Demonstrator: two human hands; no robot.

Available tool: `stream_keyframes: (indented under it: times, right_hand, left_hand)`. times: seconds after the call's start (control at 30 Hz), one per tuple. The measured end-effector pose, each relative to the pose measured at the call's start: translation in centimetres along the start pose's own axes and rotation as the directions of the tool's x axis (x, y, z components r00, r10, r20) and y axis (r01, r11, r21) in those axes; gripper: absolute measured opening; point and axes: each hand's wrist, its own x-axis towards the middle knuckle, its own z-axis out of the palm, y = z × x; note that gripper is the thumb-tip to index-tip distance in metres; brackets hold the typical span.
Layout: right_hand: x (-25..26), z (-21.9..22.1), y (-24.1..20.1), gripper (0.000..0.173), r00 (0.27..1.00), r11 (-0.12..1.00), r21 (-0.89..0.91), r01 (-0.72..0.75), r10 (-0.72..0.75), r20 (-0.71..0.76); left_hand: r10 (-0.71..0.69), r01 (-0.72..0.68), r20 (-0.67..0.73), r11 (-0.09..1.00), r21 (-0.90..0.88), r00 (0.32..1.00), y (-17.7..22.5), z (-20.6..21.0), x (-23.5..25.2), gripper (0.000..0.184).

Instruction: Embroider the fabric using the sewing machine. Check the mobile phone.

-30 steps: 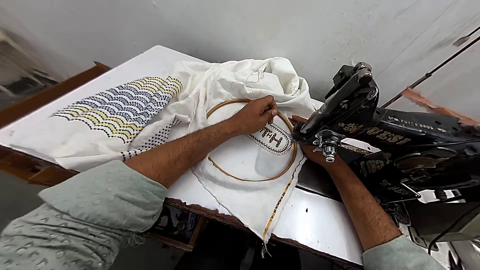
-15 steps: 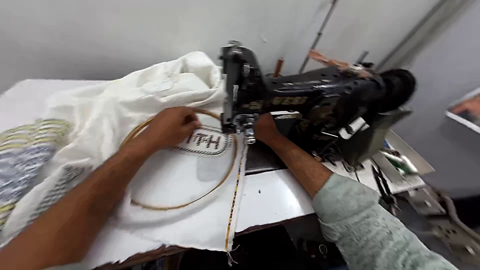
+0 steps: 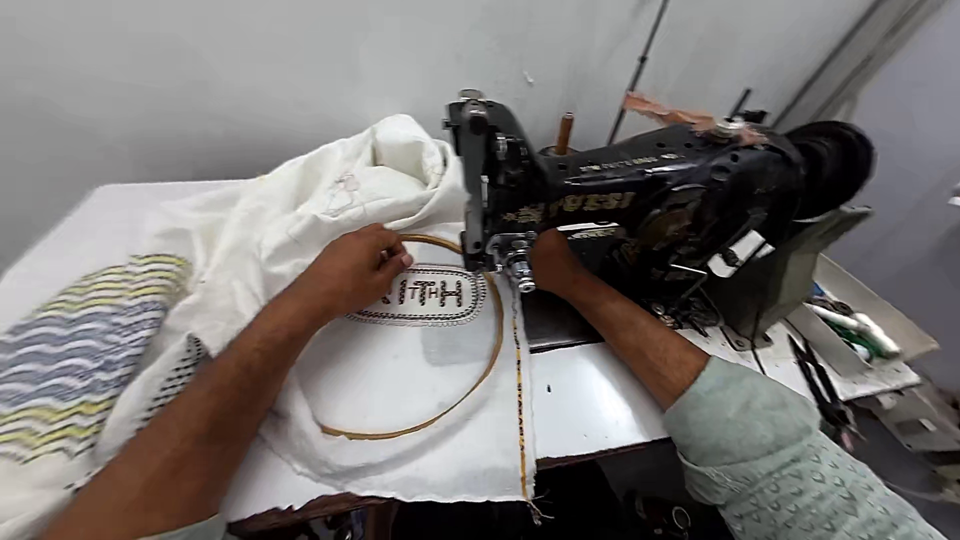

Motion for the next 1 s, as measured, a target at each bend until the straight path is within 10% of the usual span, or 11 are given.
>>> stream_keyframes:
  times: [0.43, 1.0]
  right_hand:
    - [0.4, 1.8, 2.0, 0.020, 0.982, 0.970, -0.156, 0.184, -0.175, 0.071]
    - [0.2, 1.4, 1.7, 0.011, 0.998, 0.996, -0.077, 0.055, -0.057, -0.030]
  left_hand:
    - [-0.095, 0.028, -0.163, 0.929, -0.370, 0.982, -0.6, 1.8, 0.5, 0.021]
    - [0.068, -0.068, -0.108, 0.998, -0.001, 0.992, -0.7, 0.8, -0.3, 0.012]
